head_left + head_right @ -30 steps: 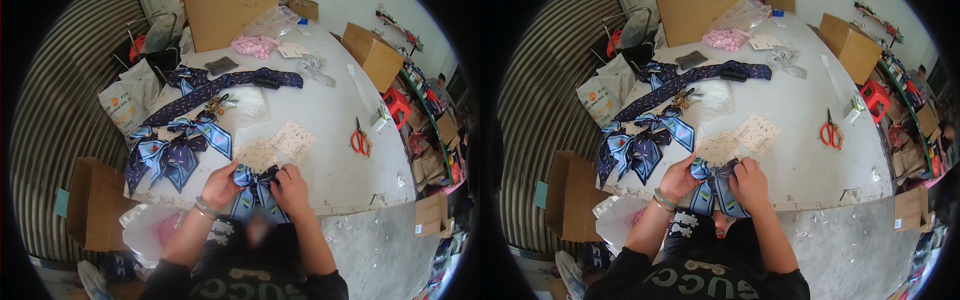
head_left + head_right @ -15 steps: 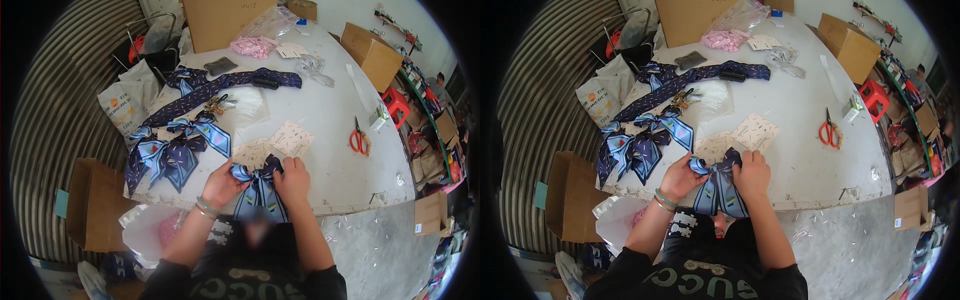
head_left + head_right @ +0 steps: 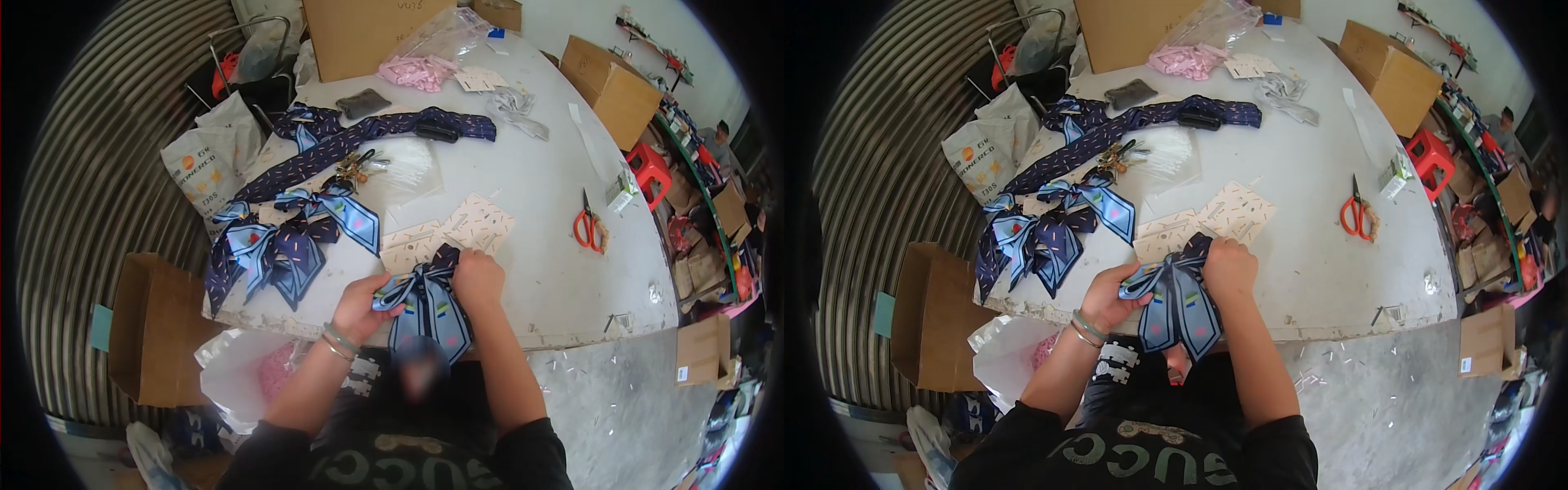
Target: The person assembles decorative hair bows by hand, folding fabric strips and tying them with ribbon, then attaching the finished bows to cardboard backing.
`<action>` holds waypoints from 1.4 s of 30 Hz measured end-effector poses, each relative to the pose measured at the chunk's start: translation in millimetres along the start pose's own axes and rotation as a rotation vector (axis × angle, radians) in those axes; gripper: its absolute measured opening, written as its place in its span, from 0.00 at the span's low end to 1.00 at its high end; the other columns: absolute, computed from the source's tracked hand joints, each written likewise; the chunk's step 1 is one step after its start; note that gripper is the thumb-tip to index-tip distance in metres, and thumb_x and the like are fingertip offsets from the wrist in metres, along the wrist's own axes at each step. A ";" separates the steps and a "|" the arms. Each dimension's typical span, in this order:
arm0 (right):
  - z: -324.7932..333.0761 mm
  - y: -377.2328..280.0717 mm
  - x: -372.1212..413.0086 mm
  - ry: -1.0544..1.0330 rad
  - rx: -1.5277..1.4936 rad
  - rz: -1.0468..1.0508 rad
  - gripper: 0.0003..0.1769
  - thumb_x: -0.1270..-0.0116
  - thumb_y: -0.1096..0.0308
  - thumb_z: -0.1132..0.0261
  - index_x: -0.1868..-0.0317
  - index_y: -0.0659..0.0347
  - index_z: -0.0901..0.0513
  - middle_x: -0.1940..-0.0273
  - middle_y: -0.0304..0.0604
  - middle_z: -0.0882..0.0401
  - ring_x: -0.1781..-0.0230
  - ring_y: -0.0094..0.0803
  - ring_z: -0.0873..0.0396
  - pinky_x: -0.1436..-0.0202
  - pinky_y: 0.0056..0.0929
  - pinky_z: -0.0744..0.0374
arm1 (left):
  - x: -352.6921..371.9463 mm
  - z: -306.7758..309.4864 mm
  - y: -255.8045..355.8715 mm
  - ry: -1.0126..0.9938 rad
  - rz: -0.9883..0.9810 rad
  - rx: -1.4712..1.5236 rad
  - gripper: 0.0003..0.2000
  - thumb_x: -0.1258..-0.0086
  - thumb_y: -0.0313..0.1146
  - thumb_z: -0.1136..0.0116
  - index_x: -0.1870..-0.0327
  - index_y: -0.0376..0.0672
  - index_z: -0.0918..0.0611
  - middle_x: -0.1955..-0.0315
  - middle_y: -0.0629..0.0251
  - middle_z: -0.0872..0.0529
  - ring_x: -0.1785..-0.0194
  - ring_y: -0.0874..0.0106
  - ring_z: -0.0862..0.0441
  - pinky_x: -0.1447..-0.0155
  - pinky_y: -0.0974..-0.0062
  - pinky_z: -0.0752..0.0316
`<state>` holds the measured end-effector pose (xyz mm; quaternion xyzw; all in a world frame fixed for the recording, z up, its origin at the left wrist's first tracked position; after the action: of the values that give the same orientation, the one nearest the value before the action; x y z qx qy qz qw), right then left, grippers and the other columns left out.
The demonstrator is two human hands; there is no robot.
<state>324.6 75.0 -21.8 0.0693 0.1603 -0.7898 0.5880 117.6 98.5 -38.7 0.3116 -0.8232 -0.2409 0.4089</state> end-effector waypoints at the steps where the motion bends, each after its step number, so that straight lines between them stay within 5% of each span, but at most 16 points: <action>1: 0.6 -0.7 0.5 -0.008 0.008 -0.004 0.07 0.47 0.68 0.33 0.68 0.59 0.21 0.67 0.45 0.18 0.67 0.43 0.17 0.66 0.41 0.19 | -0.8 -0.1 1.1 0.007 -0.018 0.005 0.11 0.25 0.35 0.47 0.54 0.36 0.19 0.63 0.63 0.14 0.64 0.71 0.17 0.63 0.71 0.18; 5: 6.6 3.9 3.6 0.027 -0.150 -0.024 0.08 0.46 0.68 0.34 0.67 0.60 0.23 0.66 0.46 0.19 0.64 0.45 0.18 0.63 0.39 0.19 | -4.0 0.3 9.5 -0.045 -0.053 -0.061 0.12 0.25 0.37 0.47 0.52 0.38 0.19 0.61 0.64 0.14 0.62 0.71 0.17 0.63 0.72 0.20; 8: 37.6 -0.2 9.4 0.382 -0.468 0.083 0.07 0.46 0.75 0.36 0.69 0.61 0.27 0.62 0.49 0.20 0.61 0.47 0.19 0.60 0.38 0.21 | -10.2 4.8 21.7 -0.225 -0.024 0.025 0.12 0.25 0.38 0.45 0.50 0.42 0.18 0.60 0.67 0.13 0.59 0.71 0.16 0.58 0.69 0.20; 11: 57.8 -12.3 12.7 0.463 -0.808 0.383 0.10 0.45 0.81 0.38 0.71 0.60 0.32 0.61 0.48 0.21 0.59 0.40 0.21 0.61 0.34 0.24 | -5.8 -13.8 44.0 -0.270 -0.097 0.088 0.10 0.27 0.36 0.44 0.50 0.44 0.19 0.59 0.68 0.14 0.54 0.69 0.16 0.47 0.66 0.23; 15: 38.3 -15.0 37.4 -0.091 -1.473 0.180 0.14 0.42 0.81 0.35 0.70 0.57 0.33 0.61 0.39 0.25 0.57 0.24 0.25 0.58 0.25 0.28 | 19.8 -21.7 73.1 -0.323 -0.189 0.007 0.13 0.28 0.32 0.43 0.46 0.38 0.21 0.58 0.68 0.15 0.54 0.71 0.17 0.45 0.66 0.23; 18: 43.5 -29.2 65.4 -0.368 -1.716 -0.036 0.13 0.42 0.81 0.33 0.64 0.59 0.30 0.60 0.38 0.24 0.55 0.25 0.25 0.53 0.24 0.27 | 21.8 -9.5 73.8 -0.267 -0.190 -0.098 0.13 0.29 0.29 0.42 0.46 0.39 0.23 0.57 0.66 0.17 0.56 0.73 0.17 0.49 0.70 0.22; 19: 46.0 -30.6 69.8 -0.449 -1.802 -0.102 0.16 0.41 0.79 0.31 0.55 0.61 0.27 0.57 0.39 0.23 0.55 0.26 0.23 0.52 0.24 0.25 | 23.0 -4.4 66.7 -0.250 -0.152 -0.058 0.13 0.29 0.30 0.42 0.46 0.40 0.23 0.58 0.66 0.17 0.57 0.73 0.17 0.52 0.70 0.22; 22: 35.0 -19.5 74.0 -0.852 -1.887 -0.271 0.16 0.41 0.77 0.29 0.54 0.63 0.23 0.61 0.39 0.20 0.63 0.24 0.21 0.58 0.22 0.22 | 17.7 -0.3 47.0 -0.224 -0.056 0.051 0.12 0.28 0.31 0.43 0.47 0.41 0.23 0.61 0.67 0.17 0.61 0.73 0.18 0.59 0.70 0.21; 28: 34.3 -14.5 71.3 -0.998 -1.319 -0.285 0.06 0.38 0.75 0.29 0.63 0.64 0.19 0.71 0.37 0.19 0.79 0.17 0.27 0.79 0.15 0.32 | 10.8 3.5 18.0 -0.068 -0.141 0.015 0.11 0.27 0.32 0.43 0.48 0.40 0.21 0.67 0.71 0.18 0.75 0.80 0.24 0.73 0.81 0.30; 31: 22.6 -13.9 69.2 -0.913 -1.518 -0.154 0.05 0.37 0.74 0.30 0.64 0.63 0.20 0.72 0.36 0.20 0.82 0.15 0.30 0.81 0.16 0.35 | 7.4 3.0 15.5 -0.024 -0.243 -0.130 0.10 0.28 0.31 0.43 0.49 0.39 0.18 0.68 0.73 0.17 0.77 0.86 0.25 0.78 0.88 0.35; 34: 26.3 -12.6 70.1 -1.049 -1.793 -0.329 0.07 0.36 0.71 0.30 0.68 0.62 0.21 0.74 0.34 0.21 0.84 0.16 0.32 0.81 0.16 0.36 | 15.4 -0.8 15.0 0.054 -0.214 -0.322 0.10 0.27 0.30 0.43 0.50 0.38 0.18 0.67 0.74 0.17 0.73 0.86 0.24 0.72 0.88 0.31; 37: 40.9 -17.7 64.5 -1.201 -1.330 -0.253 0.09 0.34 0.67 0.31 0.69 0.62 0.21 0.76 0.35 0.22 0.85 0.18 0.32 0.82 0.17 0.37 | 7.1 1.4 8.8 0.013 -0.412 -0.392 0.10 0.27 0.29 0.43 0.50 0.37 0.18 0.65 0.73 0.16 0.67 0.86 0.23 0.65 0.88 0.29; 40: 29.2 -13.4 64.8 -1.178 -1.062 -0.131 0.09 0.36 0.67 0.30 0.70 0.64 0.19 0.78 0.39 0.21 0.83 0.24 0.28 0.80 0.24 0.33 | 3.4 6.9 5.3 0.009 -0.408 -0.426 0.10 0.28 0.28 0.43 0.50 0.35 0.18 0.63 0.72 0.17 0.62 0.85 0.24 0.58 0.88 0.28; 42: 32.4 -10.2 58.3 -0.951 -0.936 0.128 0.10 0.38 0.68 0.30 0.72 0.66 0.19 0.79 0.43 0.22 0.82 0.30 0.25 0.78 0.30 0.30 | 0.9 12.2 6.1 0.020 -0.455 -0.468 0.11 0.28 0.28 0.42 0.49 0.35 0.18 0.63 0.72 0.17 0.62 0.85 0.24 0.57 0.88 0.29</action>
<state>300.0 13.9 -7.0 -0.5394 0.2049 -0.5449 0.6084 105.2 103.8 -41.0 0.3874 -0.6506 -0.5059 0.4132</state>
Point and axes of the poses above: each hand's wrist, its own x-axis away from the middle knuckle, its own z-axis out of the back of the hand, y = z × x, the point moved 5 cm from there along -x, towards the middle knuckle
